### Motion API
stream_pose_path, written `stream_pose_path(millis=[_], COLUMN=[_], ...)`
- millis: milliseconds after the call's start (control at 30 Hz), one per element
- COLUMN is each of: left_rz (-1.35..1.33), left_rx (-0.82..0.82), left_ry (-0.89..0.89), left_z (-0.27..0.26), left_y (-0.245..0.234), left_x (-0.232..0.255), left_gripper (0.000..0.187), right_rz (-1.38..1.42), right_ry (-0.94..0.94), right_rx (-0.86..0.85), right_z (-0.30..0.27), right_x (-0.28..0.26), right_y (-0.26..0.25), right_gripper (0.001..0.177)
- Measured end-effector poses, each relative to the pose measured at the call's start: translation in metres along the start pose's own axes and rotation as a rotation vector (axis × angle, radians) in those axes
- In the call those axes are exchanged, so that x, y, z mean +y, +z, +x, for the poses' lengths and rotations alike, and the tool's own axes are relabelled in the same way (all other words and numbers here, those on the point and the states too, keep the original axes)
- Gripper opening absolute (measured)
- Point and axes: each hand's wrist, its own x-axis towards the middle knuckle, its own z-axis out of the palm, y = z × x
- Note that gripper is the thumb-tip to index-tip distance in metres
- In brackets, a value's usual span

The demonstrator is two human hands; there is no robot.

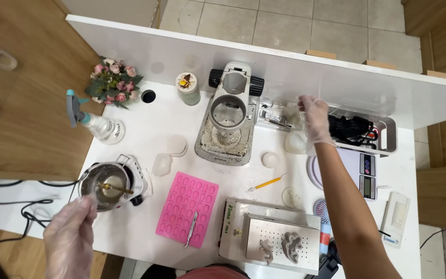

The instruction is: Putting on protective gloves and stirring melted wax in a pot.

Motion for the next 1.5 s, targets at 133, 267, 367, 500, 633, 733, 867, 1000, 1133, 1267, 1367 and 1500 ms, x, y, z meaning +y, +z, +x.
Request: stream_pose_path(millis=[133, 267, 367, 500, 633, 733, 867, 1000, 1133, 1267, 1367, 1500], left_rz=[-0.017, 0.074, 0.061, 0.026, 0.106, 0.229, 0.419, 0.398, 0.424, 0.499, 0.509, 0.451], left_rx=[-0.109, -0.232, -0.293, -0.487, -0.520, -0.555, -0.623, -0.725, -0.727, -0.695, -0.660, -0.620], left_ry=[0.054, 0.129, 0.114, 0.153, 0.142, 0.209, 0.372, 0.434, 0.423, 0.374, 0.344, 0.290], left_z=[0.001, -0.007, -0.007, 0.024, 0.043, 0.044, 0.048, 0.061, 0.068, 0.083, 0.085, 0.089], left_y=[0.011, 0.019, 0.022, -0.002, -0.021, -0.026, -0.029, -0.032, -0.031, -0.029, -0.029, -0.026], left_x=[0.000, 0.011, 0.016, -0.014, -0.021, -0.007, 0.012, 0.018, 0.029, 0.025, 0.015, -0.004], left_gripper=[0.022, 0.026, 0.030, 0.031, 0.030, 0.027, 0.024, 0.023, 0.023, 0.024, 0.022, 0.019], right_rz=[0.119, 0.203, 0.280, 0.223, 0.080, 0.002, -0.034, 0.088, 0.100, 0.111, 0.104, 0.139], right_ry=[0.023, -0.031, -0.045, -0.058, 0.031, 0.176, 0.001, -0.025, -0.022, 0.013, 0.043, 0.074], right_rx=[0.010, -0.164, -0.260, -0.316, -0.372, -0.489, -0.669, -0.822, -0.784, -0.713, -0.699, -0.701], right_z=[-0.039, -0.115, -0.181, -0.241, -0.297, -0.346, -0.360, -0.365, -0.362, -0.362, -0.363, -0.359], right_x=[-0.034, -0.085, -0.121, -0.116, -0.114, -0.142, -0.132, -0.126, -0.113, -0.110, -0.102, -0.095], right_y=[-0.017, 0.000, 0.031, 0.088, 0.185, 0.251, 0.312, 0.345, 0.365, 0.376, 0.376, 0.379], right_gripper=[0.018, 0.017, 0.016, 0.018, 0.018, 0.021, 0.033, 0.037, 0.033, 0.031, 0.028, 0.027])
